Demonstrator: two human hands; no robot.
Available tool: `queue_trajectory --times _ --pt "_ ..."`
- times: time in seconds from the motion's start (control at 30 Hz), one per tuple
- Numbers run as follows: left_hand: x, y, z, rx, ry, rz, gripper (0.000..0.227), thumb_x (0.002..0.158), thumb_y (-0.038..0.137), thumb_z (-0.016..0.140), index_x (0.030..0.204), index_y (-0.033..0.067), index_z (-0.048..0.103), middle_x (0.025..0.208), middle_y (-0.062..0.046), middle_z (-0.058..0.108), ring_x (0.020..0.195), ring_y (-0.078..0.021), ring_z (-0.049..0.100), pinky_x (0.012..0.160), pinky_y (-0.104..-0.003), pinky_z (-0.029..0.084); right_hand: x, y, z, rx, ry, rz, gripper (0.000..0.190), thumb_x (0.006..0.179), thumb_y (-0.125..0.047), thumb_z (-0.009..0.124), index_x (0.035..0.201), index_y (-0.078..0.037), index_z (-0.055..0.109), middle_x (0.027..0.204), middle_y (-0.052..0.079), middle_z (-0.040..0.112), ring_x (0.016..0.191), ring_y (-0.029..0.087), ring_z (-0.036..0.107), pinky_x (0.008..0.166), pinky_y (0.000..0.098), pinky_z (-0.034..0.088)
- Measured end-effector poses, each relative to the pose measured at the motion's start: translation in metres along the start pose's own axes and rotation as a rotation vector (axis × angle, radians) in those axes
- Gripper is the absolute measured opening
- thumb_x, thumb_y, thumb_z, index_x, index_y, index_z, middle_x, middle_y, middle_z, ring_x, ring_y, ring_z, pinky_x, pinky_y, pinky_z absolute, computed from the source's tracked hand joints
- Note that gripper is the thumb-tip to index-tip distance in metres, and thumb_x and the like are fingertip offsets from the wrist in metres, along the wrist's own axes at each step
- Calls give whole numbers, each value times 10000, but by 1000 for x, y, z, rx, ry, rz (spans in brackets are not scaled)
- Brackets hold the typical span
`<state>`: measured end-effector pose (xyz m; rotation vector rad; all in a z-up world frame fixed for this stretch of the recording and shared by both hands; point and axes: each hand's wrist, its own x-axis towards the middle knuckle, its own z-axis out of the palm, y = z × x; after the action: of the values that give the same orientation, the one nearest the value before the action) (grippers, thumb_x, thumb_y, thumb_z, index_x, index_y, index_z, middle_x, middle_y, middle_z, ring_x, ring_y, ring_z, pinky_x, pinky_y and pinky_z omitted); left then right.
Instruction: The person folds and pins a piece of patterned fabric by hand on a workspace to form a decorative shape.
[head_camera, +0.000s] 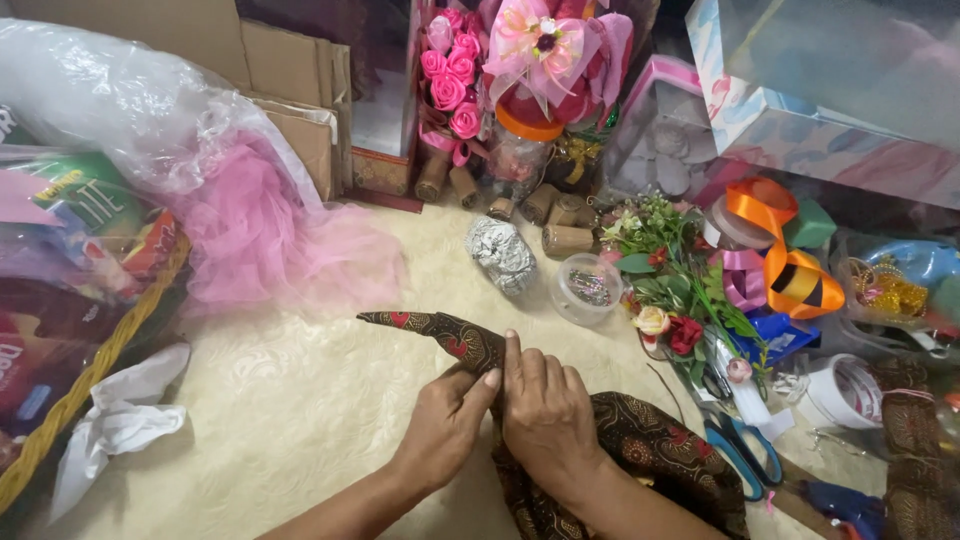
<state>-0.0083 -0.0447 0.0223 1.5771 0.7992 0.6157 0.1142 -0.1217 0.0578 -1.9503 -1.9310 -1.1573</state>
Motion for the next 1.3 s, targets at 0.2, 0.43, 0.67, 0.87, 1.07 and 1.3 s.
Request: queue_trajectory --times 0.2,0.43,0.67,0.87,1.07,1.3 --pt "5 14 -7 -223 54 -338 529 960 401 758 589 90 547 546 -17 467 521 -121 380 481 -309 295 -5 5 -11 381 -259 19 627 822 -59 503 1426 111 512 1030 152 596 853 287 595 714 390 521" --pt "10 18 -15 -529 112 -501 457 976 371 713 670 103 504 662 -88 588 626 -207 546 665 -352 493 5 53 -54 849 -470 148 539 956 -189 582 1472 -68 491 1406 149 544 1265 290 561 1072 510 485" --pt "13 12 -17 -511 129 -519 550 924 432 740 637 143 370 674 -23 381 678 -183 518 763 -386 576 -66 36 -64 443 -324 107 254 966 -298 566 1056 -105 705 920 54 726 768 191 695 668 342 579" --pt "8 4 -13 -411 113 -482 634 928 429 787 619 173 296 617 19 185 583 -207 548 609 -308 398 -106 25 -30 247 -982 348 615 954 -531 522 1396 -110 443 1275 133 558 1116 309 601 898 483 544" --pt "11 -5 -15 -395 134 -435 621 939 388 799 600 185 320 564 25 237 538 -193 610 545 -292 360 -83 28 -51 614 -726 566 348 913 -412 603 1177 -203 690 902 -1 696 823 223 674 686 407 552" --pt "11 -10 -11 -317 131 -352 624 965 359 797 543 160 382 551 30 311 543 -115 282 543 -302 259 -72 34 -70 877 -276 268 214 907 -318 697 957 -143 811 732 -10 679 733 178 590 633 341 465"
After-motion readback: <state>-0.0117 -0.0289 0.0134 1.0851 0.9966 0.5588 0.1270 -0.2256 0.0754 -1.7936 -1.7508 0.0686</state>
